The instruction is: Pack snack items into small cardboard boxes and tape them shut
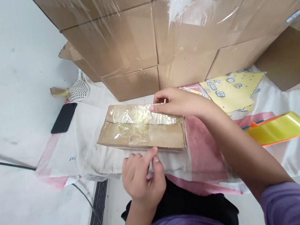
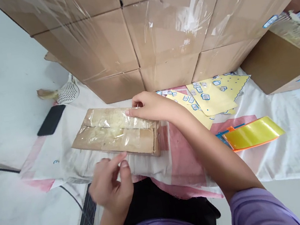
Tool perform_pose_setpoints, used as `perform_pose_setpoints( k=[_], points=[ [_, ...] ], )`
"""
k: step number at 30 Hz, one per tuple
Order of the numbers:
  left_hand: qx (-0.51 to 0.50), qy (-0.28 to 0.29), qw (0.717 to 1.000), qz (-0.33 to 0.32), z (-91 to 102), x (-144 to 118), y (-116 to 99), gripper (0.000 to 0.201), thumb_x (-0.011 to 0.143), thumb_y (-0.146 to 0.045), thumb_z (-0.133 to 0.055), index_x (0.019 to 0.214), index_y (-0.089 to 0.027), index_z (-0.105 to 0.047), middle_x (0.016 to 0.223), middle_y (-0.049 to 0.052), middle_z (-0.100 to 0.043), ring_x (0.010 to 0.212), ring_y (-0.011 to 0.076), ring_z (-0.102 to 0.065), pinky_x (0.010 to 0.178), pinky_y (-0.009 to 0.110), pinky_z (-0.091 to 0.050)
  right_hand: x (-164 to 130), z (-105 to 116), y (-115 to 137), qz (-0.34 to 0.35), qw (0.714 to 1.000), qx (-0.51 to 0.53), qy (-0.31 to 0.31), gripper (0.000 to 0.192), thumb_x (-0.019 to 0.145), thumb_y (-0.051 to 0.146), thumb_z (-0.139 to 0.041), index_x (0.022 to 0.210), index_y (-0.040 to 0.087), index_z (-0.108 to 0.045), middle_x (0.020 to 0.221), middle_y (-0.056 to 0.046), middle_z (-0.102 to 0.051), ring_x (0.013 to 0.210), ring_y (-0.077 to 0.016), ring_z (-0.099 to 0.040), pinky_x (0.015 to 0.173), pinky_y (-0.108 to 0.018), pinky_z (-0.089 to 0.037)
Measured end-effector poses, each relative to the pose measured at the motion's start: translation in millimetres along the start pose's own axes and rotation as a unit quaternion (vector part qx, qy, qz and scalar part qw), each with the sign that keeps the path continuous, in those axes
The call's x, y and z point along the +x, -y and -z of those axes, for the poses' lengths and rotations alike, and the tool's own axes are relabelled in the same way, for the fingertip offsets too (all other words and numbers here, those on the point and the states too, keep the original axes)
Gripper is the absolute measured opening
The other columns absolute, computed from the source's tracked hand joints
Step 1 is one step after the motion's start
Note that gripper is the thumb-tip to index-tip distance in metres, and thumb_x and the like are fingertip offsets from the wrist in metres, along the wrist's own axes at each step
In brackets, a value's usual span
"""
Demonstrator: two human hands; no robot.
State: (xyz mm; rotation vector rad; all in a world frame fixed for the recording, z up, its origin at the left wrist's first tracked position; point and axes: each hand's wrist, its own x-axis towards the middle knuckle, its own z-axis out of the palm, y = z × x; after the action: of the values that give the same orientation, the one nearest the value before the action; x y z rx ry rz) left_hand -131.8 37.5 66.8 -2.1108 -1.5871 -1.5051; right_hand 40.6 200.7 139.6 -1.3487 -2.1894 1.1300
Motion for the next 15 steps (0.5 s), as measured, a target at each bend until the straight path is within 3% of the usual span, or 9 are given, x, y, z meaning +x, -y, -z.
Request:
perform_pose_setpoints(
  k=[1,3,6,9,15],
  points=[
    [0.021,0.002,1.000,-0.019,5.3,10.0,-3.5,0.025,0.091,-0.012,-0.063,0.113,-0.021,-0.070,0.078,0.002,-0.064,0.069,0.0166,-0.056,0.069,0.034,-0.041,1.2,-0.4,-0.9,0.000,1.000,0.004,-0.004,0.026,0.090,0.043,-0.072,0.083,0.019,-0.065,0.082,0.001,-0.066,0.071,-0.0128,-0.056,0.061,-0.026,-0.034],
    [0.046,0.065,0.995,-0.054,12.8,30.9,-9.1,0.025,0.094,-0.023,-0.064,0.119,-0.021,-0.069,0.108,0.009,-0.074,0.099,0.0249,-0.067,0.093,0.044,-0.044,4.2,-1.6,-3.8,0.001,1.000,0.004,-0.020,0.028,0.088,0.045,-0.074,0.082,0.019,-0.066,0.081,0.001,-0.066,0.071,-0.0128,-0.056,0.061,-0.026,-0.035],
    [0.047,0.209,0.975,-0.061,14.8,53.5,-11.9,0.036,0.099,-0.039,-0.064,0.130,-0.021,-0.066,0.133,0.007,-0.073,0.127,0.0265,-0.066,0.124,0.050,-0.021,8.1,-3.6,-9.4,0.015,1.000,0.016,-0.019,0.028,0.086,0.046,-0.076,0.083,0.019,-0.067,0.079,0.001,-0.065,0.071,-0.0134,-0.056,0.061,-0.026,-0.036],
    [0.049,0.252,0.966,-0.035,11.4,59.0,-8.9,0.033,0.100,-0.043,-0.064,0.126,-0.023,-0.068,0.129,0.003,-0.075,0.124,0.0233,-0.068,0.128,0.048,-0.013,8.6,-5.5,-12.0,0.012,0.999,0.035,-0.020,0.026,0.083,0.043,-0.079,0.084,0.019,-0.068,0.079,0.002,-0.066,0.072,-0.0140,-0.058,0.061,-0.027,-0.037],
    [0.028,0.235,0.971,-0.037,3.3,54.3,-0.2,0.030,0.097,-0.048,-0.067,0.116,-0.025,-0.070,0.123,0.000,-0.076,0.116,0.0205,-0.070,0.122,0.043,-0.017,8.9,-7.7,-6.6,-0.017,0.999,0.016,-0.046,0.030,0.080,0.045,-0.083,0.085,0.020,-0.068,0.083,0.001,-0.068,0.074,-0.0156,-0.060,0.063,-0.028,-0.038]
  ],
)
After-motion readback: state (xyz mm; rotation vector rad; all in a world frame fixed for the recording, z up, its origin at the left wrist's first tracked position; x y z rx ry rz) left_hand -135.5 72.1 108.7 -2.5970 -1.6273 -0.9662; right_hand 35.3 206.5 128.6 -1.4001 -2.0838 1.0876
